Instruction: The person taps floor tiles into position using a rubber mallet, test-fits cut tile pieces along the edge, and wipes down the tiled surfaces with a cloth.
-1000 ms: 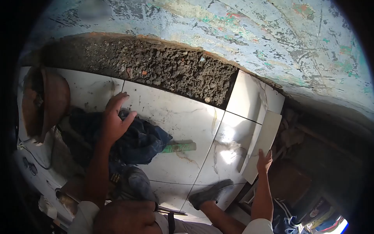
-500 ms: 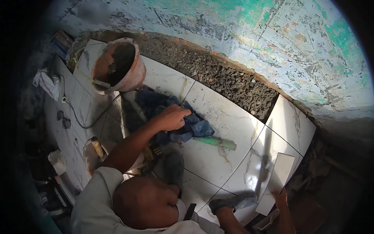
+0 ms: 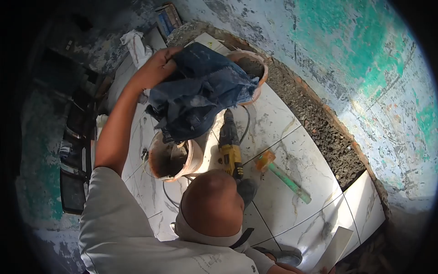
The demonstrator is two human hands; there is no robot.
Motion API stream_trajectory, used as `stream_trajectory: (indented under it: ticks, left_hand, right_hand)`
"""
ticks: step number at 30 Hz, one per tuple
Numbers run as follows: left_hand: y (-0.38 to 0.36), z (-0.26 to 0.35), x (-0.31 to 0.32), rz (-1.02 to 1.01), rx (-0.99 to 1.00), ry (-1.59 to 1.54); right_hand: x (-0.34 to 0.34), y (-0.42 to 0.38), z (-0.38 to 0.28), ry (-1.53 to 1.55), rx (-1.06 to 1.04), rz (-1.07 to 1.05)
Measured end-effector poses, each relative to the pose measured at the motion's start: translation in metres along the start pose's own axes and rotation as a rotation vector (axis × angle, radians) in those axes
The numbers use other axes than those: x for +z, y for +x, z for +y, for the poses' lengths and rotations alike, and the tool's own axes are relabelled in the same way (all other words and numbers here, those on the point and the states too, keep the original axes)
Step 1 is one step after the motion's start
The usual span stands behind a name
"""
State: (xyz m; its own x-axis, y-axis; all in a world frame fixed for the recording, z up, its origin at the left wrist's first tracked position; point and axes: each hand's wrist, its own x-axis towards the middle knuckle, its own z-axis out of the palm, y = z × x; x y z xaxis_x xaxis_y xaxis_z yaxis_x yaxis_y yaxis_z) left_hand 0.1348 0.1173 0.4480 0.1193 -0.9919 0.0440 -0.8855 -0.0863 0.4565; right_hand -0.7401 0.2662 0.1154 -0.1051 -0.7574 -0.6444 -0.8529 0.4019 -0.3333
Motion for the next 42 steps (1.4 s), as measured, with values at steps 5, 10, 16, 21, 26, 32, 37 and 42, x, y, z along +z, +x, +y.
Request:
stream_trajectory:
  ticks: [5,10,16,21,26,32,37,42]
  left_hand:
    - [-0.034,-0.050,-0.078,0.091,-0.032,0.563]
    - [-0.046,-0.192,-0.094,0.165,0.130,1.208]
    - [-0.035,-0.180,0.021,0.242,-0.393,0.790]
    - [-0.124,-0.041,0.219,-0.186,-0.755,-0.609]
    - [-0.165,-0.045,0.404,0.180,-0.986,-0.465]
    - [-0.155,-0.049,0.422,0.129,-1.160,-0.289]
    - [-0.167,-0.057,0.418,0.260,-1.049,-0.273]
    - [-0.158,-0.061,0.405,0.237,-1.114,-0.268]
  right_hand:
    - [-0.036,0.037,-0.050,-0.241,-0.061,-0.048]
    - [-0.066,0.052,-0.133,-0.287,-0.165,-0.030]
    - [-0.077,0.039,-0.220,-0.141,-0.339,0.061]
    - [-0.070,0.027,-0.260,-0.068,-0.344,0.034]
    - [-0.055,0.031,-0.266,-0.040,-0.350,0.083]
    - [-0.043,0.057,-0.257,-0.040,-0.512,0.163]
    - [-0.053,0.052,-0.254,-0.021,-0.469,0.015]
    - [-0.049,0.067,-0.208,-0.012,-0.504,0.014]
